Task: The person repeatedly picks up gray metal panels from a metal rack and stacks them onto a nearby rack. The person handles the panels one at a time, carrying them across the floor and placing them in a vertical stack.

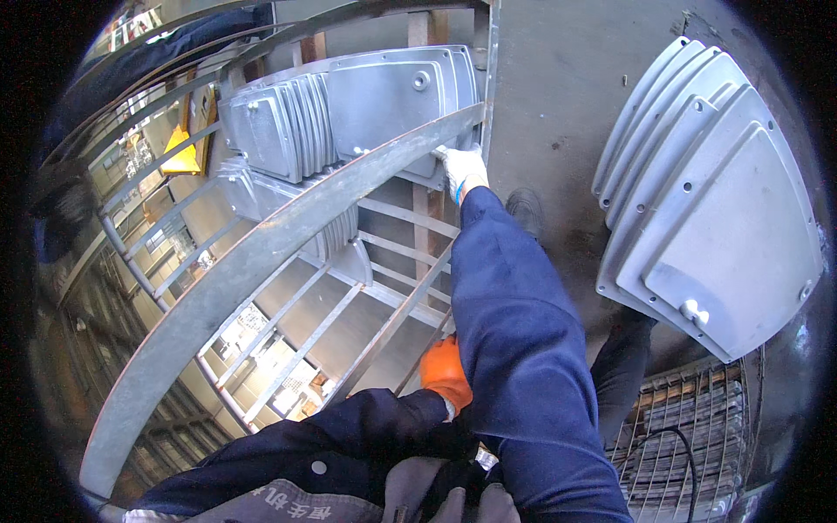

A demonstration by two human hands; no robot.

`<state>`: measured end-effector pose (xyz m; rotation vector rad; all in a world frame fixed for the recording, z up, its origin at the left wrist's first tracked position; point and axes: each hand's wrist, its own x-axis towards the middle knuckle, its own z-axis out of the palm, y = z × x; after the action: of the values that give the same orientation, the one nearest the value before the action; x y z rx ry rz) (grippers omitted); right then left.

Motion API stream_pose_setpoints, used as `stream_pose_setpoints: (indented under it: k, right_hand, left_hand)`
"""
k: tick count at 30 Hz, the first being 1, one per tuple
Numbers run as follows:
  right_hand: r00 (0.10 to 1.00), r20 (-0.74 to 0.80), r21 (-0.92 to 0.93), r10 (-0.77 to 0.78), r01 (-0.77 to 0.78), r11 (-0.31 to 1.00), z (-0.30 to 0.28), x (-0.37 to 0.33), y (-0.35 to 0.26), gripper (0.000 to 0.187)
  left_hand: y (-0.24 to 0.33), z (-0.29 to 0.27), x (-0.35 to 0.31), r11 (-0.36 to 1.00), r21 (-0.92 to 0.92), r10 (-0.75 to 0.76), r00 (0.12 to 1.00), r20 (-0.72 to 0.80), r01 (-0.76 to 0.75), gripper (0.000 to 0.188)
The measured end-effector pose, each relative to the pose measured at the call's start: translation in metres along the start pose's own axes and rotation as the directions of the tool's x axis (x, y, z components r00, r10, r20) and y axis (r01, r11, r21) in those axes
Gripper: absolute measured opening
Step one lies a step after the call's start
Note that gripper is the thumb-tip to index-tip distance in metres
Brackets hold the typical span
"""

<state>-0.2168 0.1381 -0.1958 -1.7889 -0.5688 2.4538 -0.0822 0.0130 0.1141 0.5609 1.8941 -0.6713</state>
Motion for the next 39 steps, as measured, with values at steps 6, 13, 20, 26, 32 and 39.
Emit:
stream_pose_setpoints:
  k: [6, 13, 20, 26, 32, 39]
  right_hand:
    - [0.983, 0.135, 0.118, 0.128, -0.144, 0.982, -0.022, -0.012, -0.01, 0.087]
    - [0.999, 0.033, -0.154, -0.039, 0.044, 0.987, -0.003, -0.015, -0.009, 0.072]
    - [0.684, 0.5, -0.604, -0.532, 0.715, 0.351, 0.003, -0.023, -0.031, 0.045]
    - [0.741, 0.551, -0.446, -0.385, 0.651, 0.614, 0.03, -0.068, -0.035, 0.044]
    - [0.806, 0.456, -0.371, -0.377, 0.557, 0.743, 0.076, -0.1, -0.008, 0.038]
    - [0.83, 0.38, -0.448, -0.407, 0.55, 0.705, 0.121, -0.166, 0.0, 0.039]
  left_hand:
    - [0.002, 0.006, 0.001, 0.999, 0.039, 0.012, 1.0, -0.026, -0.011, 0.053]
    - [0.001, 0.003, 0.002, 1.0, 0.003, -0.006, 1.0, -0.026, 0.006, 0.047]
    - [0.002, 0.006, 0.002, 1.0, -0.023, -0.016, 0.999, -0.028, 0.015, 0.046]
    - [0.003, 0.01, 0.001, 0.999, 0.024, -0.024, 0.999, 0.03, 0.023, 0.05]
    - [-0.012, 0.04, -0.002, 0.869, -0.468, -0.194, 0.981, -0.028, 0.159, 0.044]
    - [-0.032, 0.069, 0.005, 0.745, -0.649, -0.196, 0.981, 0.008, 0.155, 0.041]
